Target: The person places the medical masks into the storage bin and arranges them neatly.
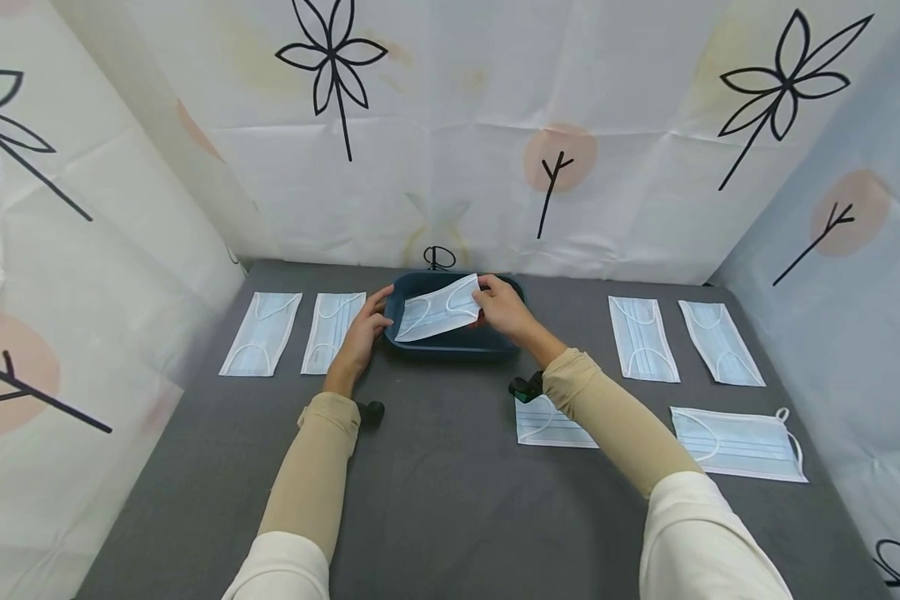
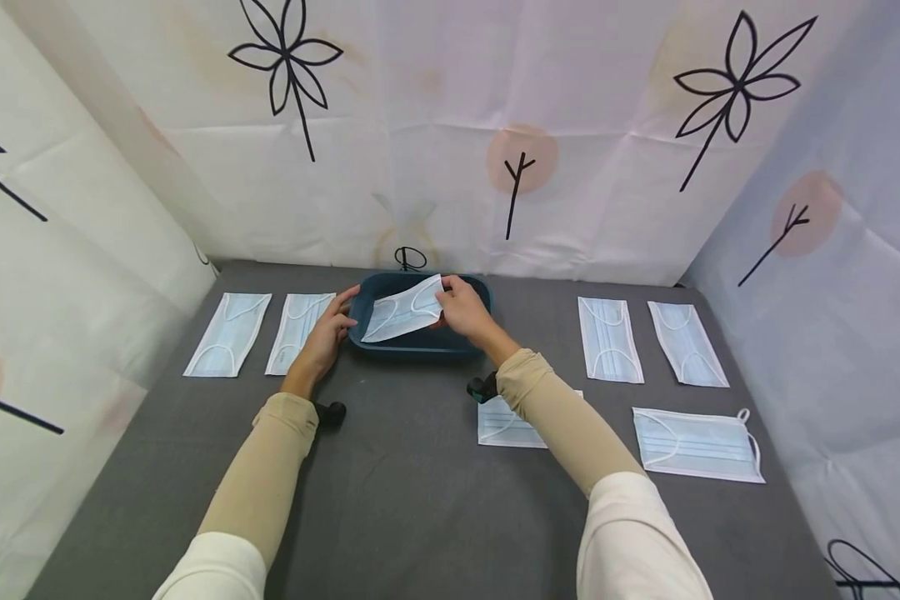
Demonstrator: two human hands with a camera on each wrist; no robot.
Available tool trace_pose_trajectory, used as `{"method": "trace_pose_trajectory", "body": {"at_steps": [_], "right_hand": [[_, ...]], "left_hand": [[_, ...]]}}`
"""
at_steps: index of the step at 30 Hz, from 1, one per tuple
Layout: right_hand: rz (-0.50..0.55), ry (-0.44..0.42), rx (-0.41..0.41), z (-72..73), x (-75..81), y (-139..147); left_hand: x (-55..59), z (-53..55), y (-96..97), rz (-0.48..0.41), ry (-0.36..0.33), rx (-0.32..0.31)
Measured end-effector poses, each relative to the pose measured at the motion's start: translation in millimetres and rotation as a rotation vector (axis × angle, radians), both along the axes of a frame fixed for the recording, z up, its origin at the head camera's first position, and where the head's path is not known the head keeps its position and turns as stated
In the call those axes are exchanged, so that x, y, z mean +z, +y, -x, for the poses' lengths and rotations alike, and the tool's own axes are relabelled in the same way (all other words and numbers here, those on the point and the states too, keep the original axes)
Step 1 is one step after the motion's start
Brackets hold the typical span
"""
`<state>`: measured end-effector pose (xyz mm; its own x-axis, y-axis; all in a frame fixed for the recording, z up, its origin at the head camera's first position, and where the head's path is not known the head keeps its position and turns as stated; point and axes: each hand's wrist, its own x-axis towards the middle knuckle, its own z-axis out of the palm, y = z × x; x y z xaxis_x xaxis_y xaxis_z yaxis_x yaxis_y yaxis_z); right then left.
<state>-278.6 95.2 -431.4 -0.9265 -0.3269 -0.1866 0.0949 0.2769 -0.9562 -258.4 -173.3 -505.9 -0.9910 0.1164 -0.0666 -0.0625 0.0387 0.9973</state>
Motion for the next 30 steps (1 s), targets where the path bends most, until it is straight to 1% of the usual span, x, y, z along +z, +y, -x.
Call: {"method": "trace_pose_trajectory", "body": {"at_steps": [3,7,10,13,15,17,20,22,26,30], "right_hand": [[-0.005,0.000,-0.006,0.8,-3.6,-1.1],[-0.042,-0.001,0.017,1.2,-4.8,-0.4],[-0.157,0.007,0.055,0.9,-2.3,2.5],[-0.314,0.020,0.096,-0.8,1.7,5.3],[-0.395,0.023,0.120,-2.8,4.4,6.7],[-0.445,0.033,0.140,-4.5,5.9,6.8],[-0.487,0.068,0.171,-6.1,6.3,7.5],[-0.505,0.103,0.193,-6.8,6.3,8.1],[-0.534,0.165,0.235,-7.3,7.1,9.5],[-0.585,0.223,0.257,-9.1,10.2,9.6]], "left_hand": [[0.2,0.1,0.9,0.013,0.004,0.004],[0.1,-0.1,1.1,0.014,0.000,0.006],[0.0,0.0,0.8,0.004,-0.010,-0.002],[2.4,0.0,0.5,-0.012,-0.026,-0.009],[6.2,-0.8,0.4,-0.021,-0.034,-0.014],[14.6,-4.6,1.0,-0.019,-0.039,-0.017],[25.3,-9.7,1.7,-0.008,-0.041,-0.021],[30.4,-12.8,2.4,-0.001,-0.043,-0.022],[29.8,-12.8,3.0,0.002,-0.050,-0.014],[15.6,-6.6,2.0,0.010,-0.047,0.004]]}}
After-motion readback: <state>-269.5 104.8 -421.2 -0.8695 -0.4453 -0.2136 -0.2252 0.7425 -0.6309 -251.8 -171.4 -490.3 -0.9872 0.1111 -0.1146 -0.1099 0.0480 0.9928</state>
